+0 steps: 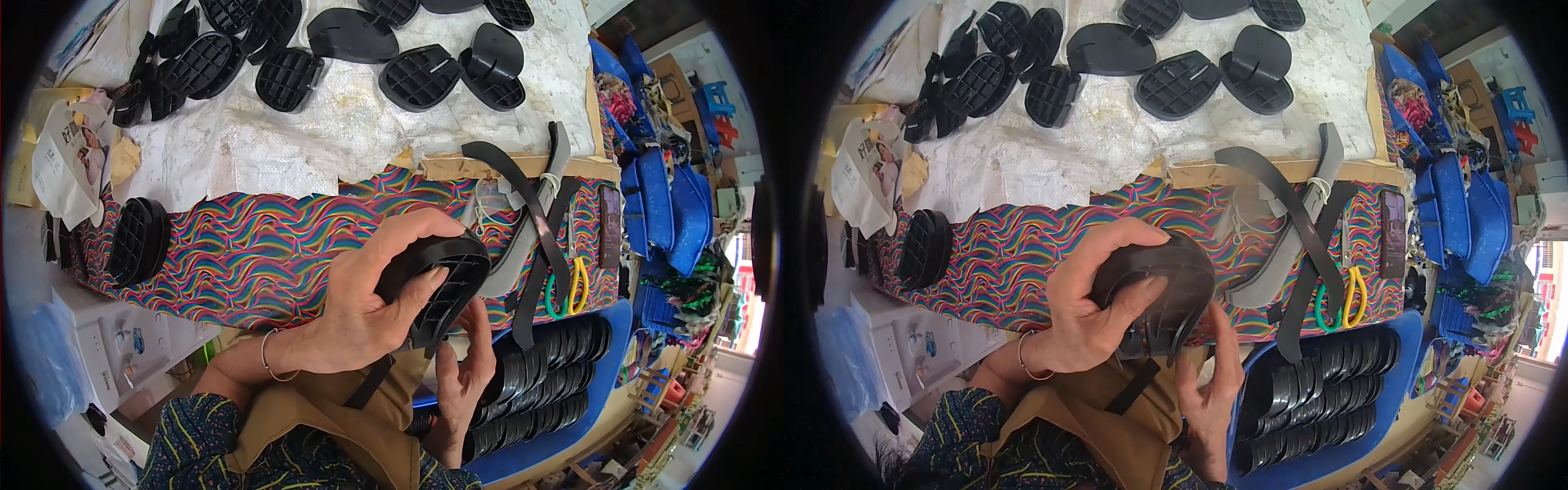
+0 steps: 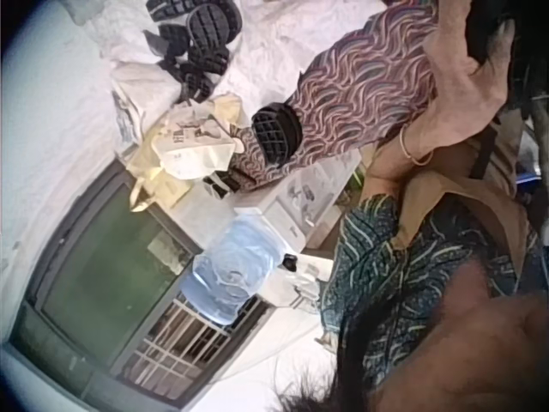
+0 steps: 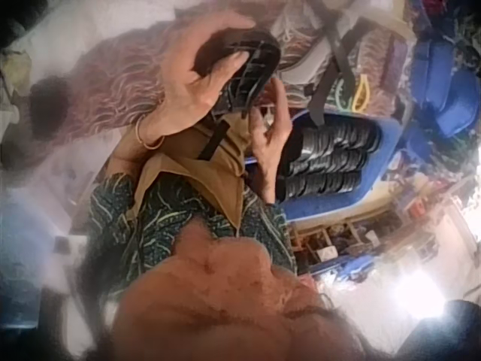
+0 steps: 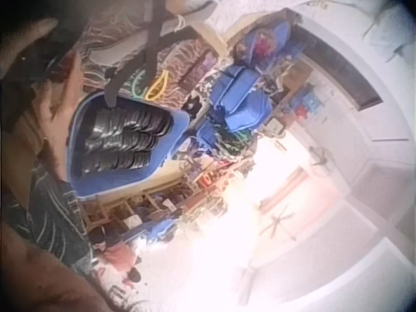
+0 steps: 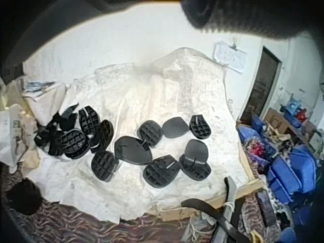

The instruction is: The person assembles black plastic slippers by hand at a workbench. They pick up a sole and a strap, align the strap into the sole's slots, and press the components together to secure them. The person repeats this process for multiple units, handling each slipper individually.

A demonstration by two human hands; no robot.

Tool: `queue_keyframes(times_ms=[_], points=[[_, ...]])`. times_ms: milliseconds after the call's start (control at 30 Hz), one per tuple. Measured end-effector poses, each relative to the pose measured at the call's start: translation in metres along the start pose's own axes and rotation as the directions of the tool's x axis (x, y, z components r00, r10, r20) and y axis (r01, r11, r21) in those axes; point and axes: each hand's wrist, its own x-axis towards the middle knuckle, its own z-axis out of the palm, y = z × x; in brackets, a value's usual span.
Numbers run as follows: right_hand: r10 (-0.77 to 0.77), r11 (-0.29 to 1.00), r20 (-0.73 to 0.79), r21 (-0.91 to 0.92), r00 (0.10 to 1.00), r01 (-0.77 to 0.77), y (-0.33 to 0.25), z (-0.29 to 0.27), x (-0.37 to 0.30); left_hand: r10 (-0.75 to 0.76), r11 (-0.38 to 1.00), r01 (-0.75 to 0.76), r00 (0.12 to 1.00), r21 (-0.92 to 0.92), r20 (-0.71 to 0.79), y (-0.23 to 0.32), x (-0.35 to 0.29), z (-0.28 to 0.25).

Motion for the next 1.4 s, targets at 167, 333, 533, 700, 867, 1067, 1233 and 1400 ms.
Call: queue_keyframes(times_ms=[167,333,533,700,867,1067,1233,1400], points=[[0.05,0.961,0.123,0.265,0.991,-0.082,-0.001,0.003,0.005,-0.007,1.0,0.007,1.0,-0.006,-0.01,-0.001,0.001,-0.002],[0.091,0.908,0.229,0.38,0.969,-0.175,0.007,0.004,0.003,-0.012,1.0,0.012,1.0,-0.021,-0.015,-0.004,0.0,0.0],[0.016,0.914,0.24,0.39,0.971,-0.111,0.031,-0.012,-0.003,-0.118,0.986,0.12,0.993,-0.115,0.022,-0.001,0.004,-0.004],[-0.052,0.985,0.09,-0.158,0.995,0.066,0.027,-0.003,0.0,-0.109,0.99,0.109,0.994,-0.089,0.01,-0.004,0.003,-0.008],[-0.083,0.968,0.072,-0.23,0.994,0.098,0.012,0.005,-0.01,-0.136,0.981,0.127,0.989,-0.148,-0.053,-0.006,-0.004,-0.008],[-0.038,0.983,0.044,-0.175,0.998,0.045,0.011,0.006,-0.017,-0.116,0.986,0.106,0.99,-0.133,-0.074,-0.005,-0.005,0.0],[-0.03,0.991,0.034,-0.132,0.999,0.034,0.009,0.004,-0.02,-0.035,0.999,0.033,0.998,-0.036,-0.055,-0.004,-0.007,0.001],[-0.021,0.989,0.041,-0.148,0.999,0.027,0.013,0.001,-0.025,0.116,0.987,-0.114,0.993,0.114,-0.011,-0.003,-0.006,0.0]])
